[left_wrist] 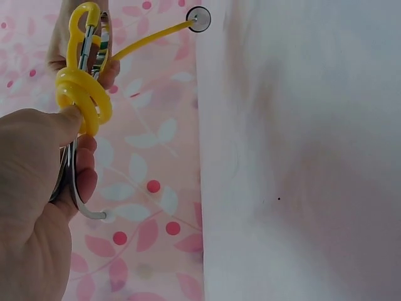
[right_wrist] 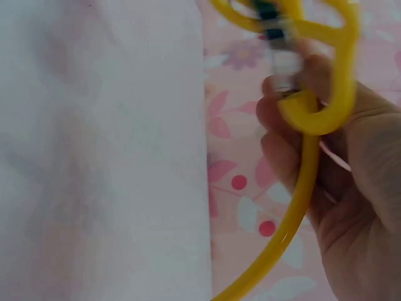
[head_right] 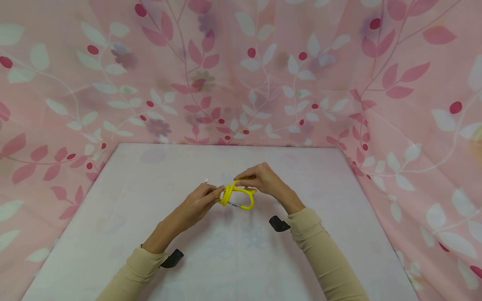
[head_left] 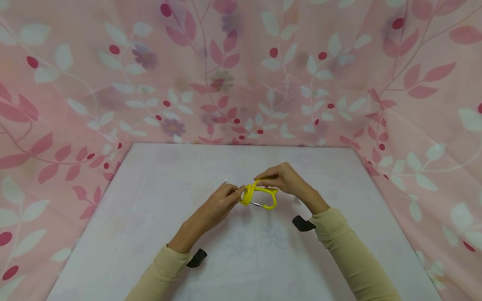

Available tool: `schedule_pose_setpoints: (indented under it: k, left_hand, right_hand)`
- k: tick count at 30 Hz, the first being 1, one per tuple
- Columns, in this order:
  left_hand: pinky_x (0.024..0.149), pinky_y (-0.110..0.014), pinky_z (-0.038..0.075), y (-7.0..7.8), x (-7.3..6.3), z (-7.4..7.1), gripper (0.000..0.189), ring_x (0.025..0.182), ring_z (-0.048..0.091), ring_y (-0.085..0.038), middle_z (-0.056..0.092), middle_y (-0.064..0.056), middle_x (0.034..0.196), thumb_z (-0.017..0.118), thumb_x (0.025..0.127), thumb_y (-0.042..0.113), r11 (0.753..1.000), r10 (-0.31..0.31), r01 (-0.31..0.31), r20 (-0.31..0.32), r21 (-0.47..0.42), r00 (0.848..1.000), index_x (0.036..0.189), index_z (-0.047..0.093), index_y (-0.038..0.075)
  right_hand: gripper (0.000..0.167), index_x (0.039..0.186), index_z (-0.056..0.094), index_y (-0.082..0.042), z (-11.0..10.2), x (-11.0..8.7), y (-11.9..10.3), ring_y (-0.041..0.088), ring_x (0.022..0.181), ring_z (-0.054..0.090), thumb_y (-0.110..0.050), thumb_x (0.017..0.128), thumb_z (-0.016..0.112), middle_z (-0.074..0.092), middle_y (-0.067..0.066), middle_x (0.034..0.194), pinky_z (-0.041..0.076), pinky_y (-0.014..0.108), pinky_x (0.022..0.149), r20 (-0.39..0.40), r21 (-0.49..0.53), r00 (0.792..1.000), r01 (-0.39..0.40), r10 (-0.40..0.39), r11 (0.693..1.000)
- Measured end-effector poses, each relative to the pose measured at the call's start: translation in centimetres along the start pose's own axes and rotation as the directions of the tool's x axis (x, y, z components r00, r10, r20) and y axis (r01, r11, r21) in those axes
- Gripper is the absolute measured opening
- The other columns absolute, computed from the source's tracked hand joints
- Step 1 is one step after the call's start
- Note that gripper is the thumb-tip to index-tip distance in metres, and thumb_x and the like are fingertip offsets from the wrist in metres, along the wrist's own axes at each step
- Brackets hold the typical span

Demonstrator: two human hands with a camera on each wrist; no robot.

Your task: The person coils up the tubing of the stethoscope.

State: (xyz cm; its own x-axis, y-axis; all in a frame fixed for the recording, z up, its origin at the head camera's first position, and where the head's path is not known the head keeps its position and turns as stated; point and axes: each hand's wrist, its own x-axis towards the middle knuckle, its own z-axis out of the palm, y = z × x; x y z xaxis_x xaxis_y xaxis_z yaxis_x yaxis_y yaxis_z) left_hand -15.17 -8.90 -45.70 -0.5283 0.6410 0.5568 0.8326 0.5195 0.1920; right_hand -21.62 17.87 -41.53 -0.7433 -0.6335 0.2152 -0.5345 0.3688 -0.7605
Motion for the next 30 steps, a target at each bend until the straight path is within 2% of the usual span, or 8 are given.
schedule_pose_setpoints:
  k: [5, 10, 13, 16, 20, 23, 27, 30]
  left_hand:
    - [0.095, -0.036, 0.054, 0.0, -0.1, -0.1, 0.057, 0.098, 0.058, -0.019, 0.061, -0.011, 0.112, 0.076, 0.083, 0.004, 0.999, 0.002, -0.003, -0.033, -0.044, 0.999, 0.136, 0.056, 0.001]
    - [0.086, -0.027, 0.055, 0.2, 0.2, -0.5, 0.054, 0.099, 0.056, -0.018, 0.06, -0.011, 0.115, 0.07, 0.089, 0.008, 0.994, 0.012, -0.017, -0.046, -0.11, 0.999, 0.14, 0.053, 0.001]
    - [0.091, -0.032, 0.055, 0.2, 0.3, -0.7, 0.051, 0.098, 0.056, -0.018, 0.06, -0.011, 0.115, 0.067, 0.092, 0.011, 0.993, 0.004, -0.011, -0.064, -0.116, 0.998, 0.14, 0.052, 0.001]
    - [0.097, -0.038, 0.053, 0.2, 0.5, -0.8, 0.05, 0.099, 0.055, -0.019, 0.06, -0.012, 0.115, 0.065, 0.093, 0.012, 0.994, -0.025, 0.015, -0.088, -0.111, 0.996, 0.14, 0.052, 0.0]
    - [0.09, -0.03, 0.055, 0.3, 0.6, -0.9, 0.051, 0.101, 0.054, -0.019, 0.06, -0.012, 0.116, 0.066, 0.093, 0.012, 0.991, -0.084, 0.074, -0.092, -0.11, 0.992, 0.141, 0.051, 0.002]
    - [0.081, -0.024, 0.055, 0.3, 0.6, -0.9, 0.053, 0.103, 0.053, -0.02, 0.059, -0.012, 0.117, 0.066, 0.092, 0.012, 0.99, -0.11, 0.102, -0.079, -0.096, 0.991, 0.142, 0.051, 0.004]
    - [0.081, -0.023, 0.055, 0.3, 0.6, -0.8, 0.053, 0.102, 0.053, -0.02, 0.059, -0.012, 0.116, 0.068, 0.091, 0.01, 0.992, -0.117, 0.112, -0.082, -0.064, 0.99, 0.141, 0.052, 0.004]
    - [0.079, -0.024, 0.055, 0.2, 0.7, -0.7, 0.052, 0.099, 0.053, -0.019, 0.059, -0.012, 0.114, 0.07, 0.089, 0.008, 0.991, -0.128, 0.123, -0.106, -0.055, 0.986, 0.139, 0.055, 0.004]
  right_hand:
    - [0.024, 0.109, 0.076, -0.008, 0.8, -0.3, 0.7, 0.019, 0.082, 0.073, -0.006, 0.085, 0.074, 0.077, 0.009, 0.098, 0.059, 0.025, 0.073, -0.037, 0.044, 0.999, 0.035, -0.033, 0.998]
    - [0.025, 0.113, 0.074, -0.006, 1.2, -0.6, 1.5, 0.019, 0.089, 0.072, -0.006, 0.088, 0.07, 0.076, 0.012, 0.102, 0.058, 0.024, 0.078, -0.045, 0.141, 0.998, -0.029, 0.036, 0.99]
    - [0.026, 0.115, 0.073, -0.006, 1.7, -0.5, 1.9, 0.018, 0.091, 0.072, -0.011, 0.09, 0.069, 0.075, 0.012, 0.105, 0.059, 0.027, 0.079, -0.052, 0.198, 0.996, -0.056, 0.068, 0.979]
    - [0.028, 0.117, 0.07, 0.002, 2.5, -0.3, 2.0, 0.028, 0.092, 0.073, -0.006, 0.091, 0.066, 0.073, 0.019, 0.109, 0.06, 0.037, 0.082, -0.066, 0.278, 0.997, -0.028, 0.048, 0.96]
    - [0.029, 0.119, 0.065, 0.011, 3.9, -0.1, 1.7, 0.04, 0.088, 0.072, 0.006, 0.09, 0.062, 0.069, 0.029, 0.11, 0.059, 0.043, 0.081, -0.105, 0.316, 0.994, 0.007, 0.028, 0.949]
    - [0.03, 0.121, 0.065, 0.009, 4.8, -0.3, 0.6, 0.038, 0.089, 0.073, -0.001, 0.093, 0.063, 0.07, 0.027, 0.109, 0.06, 0.038, 0.081, -0.13, 0.31, 0.983, -0.082, 0.128, 0.947]
    - [0.029, 0.121, 0.065, 0.007, 5.4, -0.8, -0.9, 0.038, 0.091, 0.072, -0.007, 0.096, 0.06, 0.071, 0.027, 0.108, 0.059, 0.036, 0.083, -0.116, 0.383, 0.962, -0.187, 0.248, 0.904]
    - [0.031, 0.124, 0.064, 0.007, 6.0, -1.1, -1.1, 0.043, 0.089, 0.071, -0.005, 0.096, 0.061, 0.071, 0.027, 0.108, 0.059, 0.037, 0.084, -0.101, 0.418, 0.964, -0.183, 0.246, 0.89]
